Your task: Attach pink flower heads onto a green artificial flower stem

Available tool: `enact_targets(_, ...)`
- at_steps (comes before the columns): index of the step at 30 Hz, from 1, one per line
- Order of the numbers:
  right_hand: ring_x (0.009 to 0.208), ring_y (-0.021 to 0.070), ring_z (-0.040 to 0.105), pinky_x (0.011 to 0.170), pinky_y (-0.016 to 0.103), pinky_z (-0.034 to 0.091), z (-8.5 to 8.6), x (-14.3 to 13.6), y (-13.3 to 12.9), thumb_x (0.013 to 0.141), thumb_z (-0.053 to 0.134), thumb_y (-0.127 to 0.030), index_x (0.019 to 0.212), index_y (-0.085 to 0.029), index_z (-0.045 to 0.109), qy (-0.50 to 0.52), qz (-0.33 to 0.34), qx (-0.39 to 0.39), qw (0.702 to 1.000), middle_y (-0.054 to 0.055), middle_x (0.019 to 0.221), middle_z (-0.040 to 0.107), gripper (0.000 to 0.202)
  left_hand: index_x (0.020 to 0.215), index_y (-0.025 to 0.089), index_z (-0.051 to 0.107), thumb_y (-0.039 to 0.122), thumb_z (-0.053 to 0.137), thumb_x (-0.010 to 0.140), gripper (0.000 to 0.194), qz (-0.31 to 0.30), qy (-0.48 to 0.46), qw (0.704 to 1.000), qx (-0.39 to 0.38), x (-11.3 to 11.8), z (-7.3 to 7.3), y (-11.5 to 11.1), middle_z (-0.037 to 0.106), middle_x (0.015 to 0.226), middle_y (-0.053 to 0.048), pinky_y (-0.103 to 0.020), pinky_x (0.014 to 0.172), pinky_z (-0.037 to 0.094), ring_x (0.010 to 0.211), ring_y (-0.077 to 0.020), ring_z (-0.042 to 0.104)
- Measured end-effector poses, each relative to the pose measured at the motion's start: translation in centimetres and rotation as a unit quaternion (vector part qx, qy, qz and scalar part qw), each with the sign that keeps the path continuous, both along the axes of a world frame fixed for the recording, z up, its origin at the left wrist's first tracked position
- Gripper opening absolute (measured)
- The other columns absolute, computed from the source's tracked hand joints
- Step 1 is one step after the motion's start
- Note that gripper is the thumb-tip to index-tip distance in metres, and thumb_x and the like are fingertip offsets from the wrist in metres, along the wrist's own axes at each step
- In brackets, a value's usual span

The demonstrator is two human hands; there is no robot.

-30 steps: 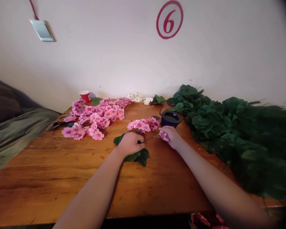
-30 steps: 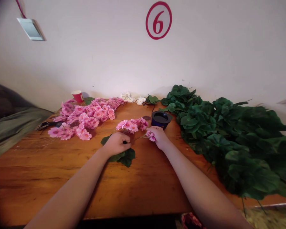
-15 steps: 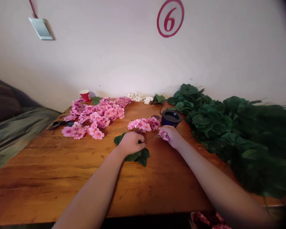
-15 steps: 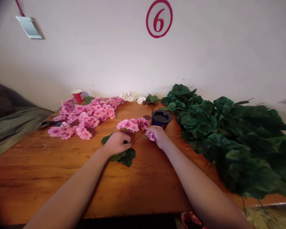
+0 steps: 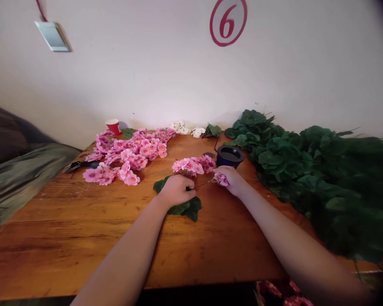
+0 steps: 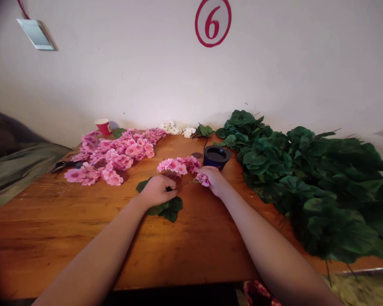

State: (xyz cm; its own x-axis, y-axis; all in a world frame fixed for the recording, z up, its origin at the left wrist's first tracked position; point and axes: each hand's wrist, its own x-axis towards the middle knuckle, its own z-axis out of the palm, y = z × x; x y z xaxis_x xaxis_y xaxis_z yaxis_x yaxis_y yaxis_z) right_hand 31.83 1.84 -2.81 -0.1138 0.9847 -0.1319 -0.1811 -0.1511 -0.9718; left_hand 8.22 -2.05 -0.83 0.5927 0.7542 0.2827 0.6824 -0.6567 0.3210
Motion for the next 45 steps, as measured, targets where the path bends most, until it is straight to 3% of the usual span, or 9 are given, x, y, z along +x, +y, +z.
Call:
enact_targets(7, 0.04, 0.0063, 0.035, 0.038, 0.021, 0.019, 0.3, 0.0, -0.1, 0.056, 0.083, -0.034, 0.055, -0.017, 0.057, -0.011, 0.009, -0.004, 1.0, -0.005, 0.046, 0.047, 0.031, 0.055, 0.018, 0.051, 0.024, 0.057, 0.079, 0.026, -0.02, -0.005, 1.0, 0.006, 0.1, -0.1, 0.0, 0.052, 0.057, 0.001, -0.028, 0.061, 0.03, 0.059, -0.0134, 0.045)
enact_targets(14, 0.037, 0.0052, 0.031, 0.036, 0.019, 0.014, 1.1, -0.3, -0.4, 0.054, 0.082, -0.031, 0.052, -0.016, 0.057, -0.008, 0.023, -0.027, 0.999, -0.005, 0.041, 0.042, 0.029, 0.056, 0.019, 0.054, 0.028, 0.058, 0.081, 0.026, -0.043, 0.008, 0.999, 0.014, 0.2, 0.0, -0.2, 0.056, 0.059, 0.001, -0.029, 0.062, 0.031, 0.061, -0.0142, 0.048)
enact_targets(22, 0.037, 0.0039, 0.03, 0.037, 0.019, 0.014, 1.0, -0.3, -0.5, 0.056, 0.075, -0.023, 0.049, -0.016, 0.052, -0.018, 0.011, -0.024, 0.999, -0.003, 0.041, 0.044, 0.026, 0.066, 0.019, 0.066, 0.031, 0.058, 0.089, 0.027, -0.046, 0.074, 0.996, 0.004, 0.1, 1.5, -0.7, 0.068, 0.07, -0.004, -0.03, 0.062, 0.033, 0.068, -0.0183, 0.059)
enact_targets(26, 0.039, 0.0053, 0.035, 0.037, 0.019, 0.016, 1.0, -0.9, -0.8, 0.056, 0.075, -0.023, 0.05, -0.016, 0.051, -0.011, 0.001, -0.025, 1.0, -0.002, 0.042, 0.044, 0.026, 0.067, 0.019, 0.067, 0.026, 0.06, 0.087, 0.022, -0.042, 0.102, 0.994, 0.018, 0.1, 1.6, -0.6, 0.071, 0.075, -0.005, -0.03, 0.067, 0.037, 0.075, -0.0209, 0.063)
enact_targets(30, 0.043, 0.0093, 0.044, 0.037, 0.019, 0.02, 0.7, -1.5, -1.0, 0.056, 0.075, -0.027, 0.053, -0.018, 0.049, -0.003, -0.015, -0.026, 1.0, -0.002, 0.044, 0.045, 0.028, 0.068, 0.018, 0.067, 0.024, 0.059, 0.088, 0.022, -0.023, 0.127, 0.991, 0.043, 0.1, 1.2, -0.4, 0.071, 0.077, -0.008, -0.033, 0.072, 0.04, 0.079, -0.024, 0.065)
enact_targets(36, 0.038, 0.0066, 0.039, 0.036, 0.02, 0.015, 1.2, -1.7, -1.3, 0.066, 0.073, -0.042, 0.06, -0.018, 0.047, -0.009, -0.02, -0.014, 1.0, 0.001, 0.052, 0.054, 0.036, 0.077, 0.018, 0.068, 0.033, 0.053, 0.093, 0.027, 0.027, 0.126, 0.99, 0.064, 0.1, 1.1, -0.1, 0.071, 0.078, -0.008, -0.033, 0.07, 0.04, 0.078, -0.0236, 0.064)
enact_targets(41, 0.038, 0.0094, 0.046, 0.034, 0.02, 0.022, 2.5, -2.0, -2.2, 0.072, 0.073, -0.049, 0.07, -0.02, 0.047, -0.057, -0.015, 0.006, 0.998, -0.001, 0.055, 0.056, 0.039, 0.07, 0.018, 0.066, 0.042, 0.049, 0.096, 0.039, 0.038, 0.107, 0.992, 0.055, -0.1, 0.7, 0.1, 0.068, 0.07, -0.006, -0.031, 0.062, 0.034, 0.069, -0.0205, 0.061)
enact_targets(45, 0.041, 0.0098, 0.049, 0.039, 0.021, 0.037, 2.6, -1.7, -2.4, 0.078, 0.067, -0.059, 0.074, -0.021, 0.044, -0.104, 0.032, 0.078, 0.991, -0.007, 0.053, 0.048, 0.044, 0.067, 0.019, 0.064, 0.045, 0.048, 0.096, 0.043, 0.047, 0.068, 0.996, 0.036, -0.3, 0.2, 0.4, 0.064, 0.065, -0.003, -0.03, 0.06, 0.03, 0.065, -0.0173, 0.057)
